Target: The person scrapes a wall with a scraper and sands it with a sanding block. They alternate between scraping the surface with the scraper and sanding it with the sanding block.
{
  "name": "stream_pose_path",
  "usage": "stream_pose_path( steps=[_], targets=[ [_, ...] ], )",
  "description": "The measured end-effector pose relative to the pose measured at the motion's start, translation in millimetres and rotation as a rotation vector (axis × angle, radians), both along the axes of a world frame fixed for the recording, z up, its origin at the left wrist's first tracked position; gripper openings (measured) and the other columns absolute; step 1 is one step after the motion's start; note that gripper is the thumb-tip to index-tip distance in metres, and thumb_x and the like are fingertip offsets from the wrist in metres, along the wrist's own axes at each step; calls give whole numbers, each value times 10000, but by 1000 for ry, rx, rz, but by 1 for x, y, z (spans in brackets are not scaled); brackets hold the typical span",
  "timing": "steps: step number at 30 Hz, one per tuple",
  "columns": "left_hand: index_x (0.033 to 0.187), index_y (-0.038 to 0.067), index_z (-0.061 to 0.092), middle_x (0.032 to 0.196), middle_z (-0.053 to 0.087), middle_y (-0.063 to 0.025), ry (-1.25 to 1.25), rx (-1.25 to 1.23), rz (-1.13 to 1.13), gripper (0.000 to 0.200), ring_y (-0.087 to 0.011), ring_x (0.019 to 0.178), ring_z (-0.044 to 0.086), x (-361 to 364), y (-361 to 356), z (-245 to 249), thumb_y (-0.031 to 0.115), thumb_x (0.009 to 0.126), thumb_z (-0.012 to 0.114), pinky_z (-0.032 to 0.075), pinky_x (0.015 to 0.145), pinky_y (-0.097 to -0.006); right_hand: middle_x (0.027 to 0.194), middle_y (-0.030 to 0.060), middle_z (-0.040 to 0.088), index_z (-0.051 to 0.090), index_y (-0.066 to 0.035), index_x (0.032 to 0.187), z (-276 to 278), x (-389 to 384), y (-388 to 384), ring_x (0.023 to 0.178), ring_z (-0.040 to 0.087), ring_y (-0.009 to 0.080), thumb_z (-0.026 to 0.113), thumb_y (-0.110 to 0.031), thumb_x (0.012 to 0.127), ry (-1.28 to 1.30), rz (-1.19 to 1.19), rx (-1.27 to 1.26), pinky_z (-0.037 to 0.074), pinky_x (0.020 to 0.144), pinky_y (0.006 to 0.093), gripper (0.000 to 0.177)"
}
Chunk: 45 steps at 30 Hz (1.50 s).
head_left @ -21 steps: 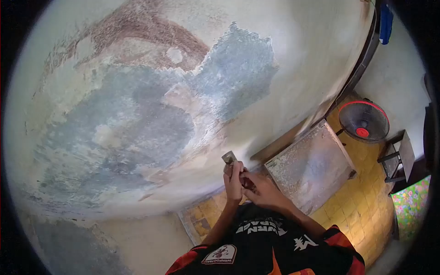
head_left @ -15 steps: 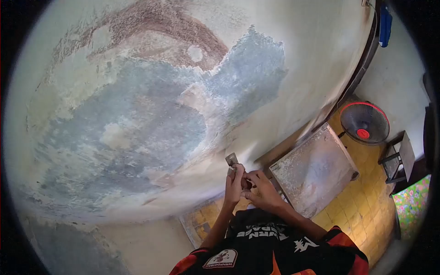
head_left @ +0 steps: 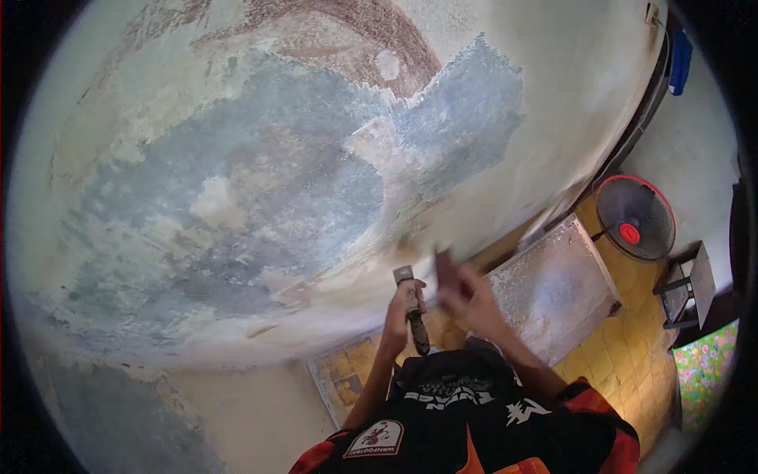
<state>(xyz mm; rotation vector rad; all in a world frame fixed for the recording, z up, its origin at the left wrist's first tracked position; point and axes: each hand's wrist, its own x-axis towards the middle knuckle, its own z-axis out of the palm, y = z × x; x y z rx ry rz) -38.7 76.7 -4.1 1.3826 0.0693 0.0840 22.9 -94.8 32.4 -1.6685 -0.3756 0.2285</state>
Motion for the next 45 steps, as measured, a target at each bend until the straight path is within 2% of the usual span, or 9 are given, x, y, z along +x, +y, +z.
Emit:
stream_pose_path(
  steps=[10, 14, 24, 27, 29, 33, 36, 39, 45],
  targets=[
    [992, 44, 682, 744, 625, -155, 269, 794, 64, 287, -234, 697, 614, -29, 32, -44, 311, 898, 639, 477, 638, -375, 780, 64, 608, 628, -37, 944, 140, 188, 30, 648, 526, 146, 594, -169, 928, -828, -788, 361, 442, 617, 313, 138],
    [1027, 58, 673, 723, 600, -128, 223, 757, 112, 267, -218, 661, 558, -29, 24, -75, 291, 899, 644, 466, 639, -355, 698, 65, 506, 633, -106, 857, 117, 124, 99, 625, 519, 257, 647, -42, 748, -1290, -295, 135, 415, 590, 391, 128],
    [1079, 55, 663, 846, 667, -194, 468, 780, 51, 339, -297, 771, 653, -61, 33, -85, 338, 902, 604, 492, 703, -400, 773, 96, 570, 639, -23, 916, 89, 168, 43, 674, 531, 220, 582, -106, 927, -836, -707, 172, 439, 631, 346, 102],
    [1070, 41, 659, 850, 670, -206, 447, 797, 6, 346, -314, 790, 661, -54, 38, -81, 339, 906, 594, 496, 728, -401, 786, 103, 586, 646, -41, 900, 57, 125, 57, 712, 553, 271, 611, -89, 855, -936, 69, -787, 442, 683, 429, 74],
    [1059, 30, 657, 851, 671, -210, 409, 845, 3, 353, -316, 804, 665, -53, 46, -82, 342, 909, 587, 496, 737, -400, 769, 80, 621, 678, -90, 858, -19, 138, 44, 699, 585, 241, 676, -81, 732, -1206, -211, -151, 446, 648, 449, 127],
    [1061, 14, 649, 880, 672, -215, 555, 799, 62, 347, -304, 831, 666, -61, 57, -79, 318, 911, 576, 496, 753, -396, 772, 109, 613, 625, -16, 882, 66, 176, 11, 704, 593, 233, 631, -78, 879, -763, -795, 129, 465, 634, 319, 63],
    [1076, 20, 649, 882, 672, -215, 570, 848, 31, 340, -309, 830, 665, -51, 58, -83, 306, 907, 579, 496, 757, -397, 794, 113, 641, 661, -55, 848, 57, 169, 50, 669, 579, 260, 624, -117, 848, -973, -709, 197, 463, 616, 400, 72],
    [1025, 4, 649, 854, 652, -230, 429, 812, 15, 313, -373, 799, 647, -39, 51, -79, 276, 892, 572, 494, 713, -426, 801, 105, 648, 662, -64, 844, 54, 127, 45, 705, 597, 258, 639, -97, 818, -1151, -60, -509, 468, 624, 396, 48],
    [1005, 6, 644, 875, 653, -231, 486, 766, 23, 321, -389, 846, 644, -34, 42, -73, 301, 904, 568, 491, 740, -434, 735, 87, 596, 625, -54, 814, 90, 179, 14, 682, 551, 204, 661, -104, 842, -731, -859, 139, 448, 641, 321, 67]
  ],
)
